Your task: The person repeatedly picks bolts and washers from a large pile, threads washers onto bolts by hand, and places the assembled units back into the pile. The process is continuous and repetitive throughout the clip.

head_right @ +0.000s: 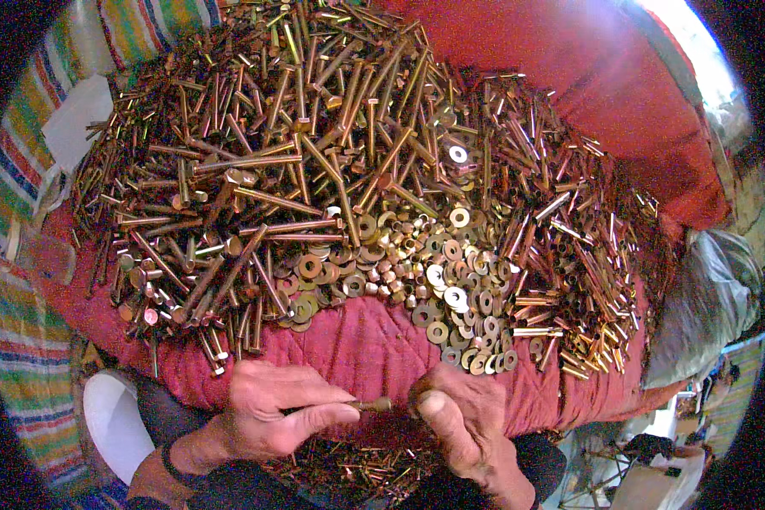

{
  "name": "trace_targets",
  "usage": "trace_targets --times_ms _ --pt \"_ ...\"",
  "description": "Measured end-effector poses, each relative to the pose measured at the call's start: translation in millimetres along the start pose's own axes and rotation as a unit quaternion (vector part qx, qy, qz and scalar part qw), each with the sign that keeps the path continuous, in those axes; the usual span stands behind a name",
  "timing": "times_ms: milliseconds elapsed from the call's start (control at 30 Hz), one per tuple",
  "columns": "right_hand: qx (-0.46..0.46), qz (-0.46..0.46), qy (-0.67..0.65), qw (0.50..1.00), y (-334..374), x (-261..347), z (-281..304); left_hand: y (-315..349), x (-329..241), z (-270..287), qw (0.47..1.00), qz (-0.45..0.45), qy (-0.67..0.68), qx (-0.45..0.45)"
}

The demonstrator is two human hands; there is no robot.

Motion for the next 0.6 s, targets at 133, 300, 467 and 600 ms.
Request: trace_targets --times_ms 133,300,467,600 --pt "0.008 0.072 0.040 0.997 -5 10 1 0 5 6 0.998 0.062 0.016 0.012" --pt "0.033 0.129 0.118 0.984 -4 13 -2 -2 4 4 0.997 0.068 0.018 0.037" --pt "0.060 0.013 0.038 0.997 0 9 -1 -3 2 1 0.996 0.070 0.035 0.049" --pt "0.014 0.053 0.033 0.998 -4 14 -2 -3 3 5 0.994 0.087 0.051 0.042"
Point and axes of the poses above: each hand's wrist, its own y-axis away from the middle knuckle, its own z-axis out of the back of the hand, x = y × z, the point moved 3 cm from there along -y, towards the middle knuckle, and after that the axes turned 1 degree about y, right-handed, at the moved point
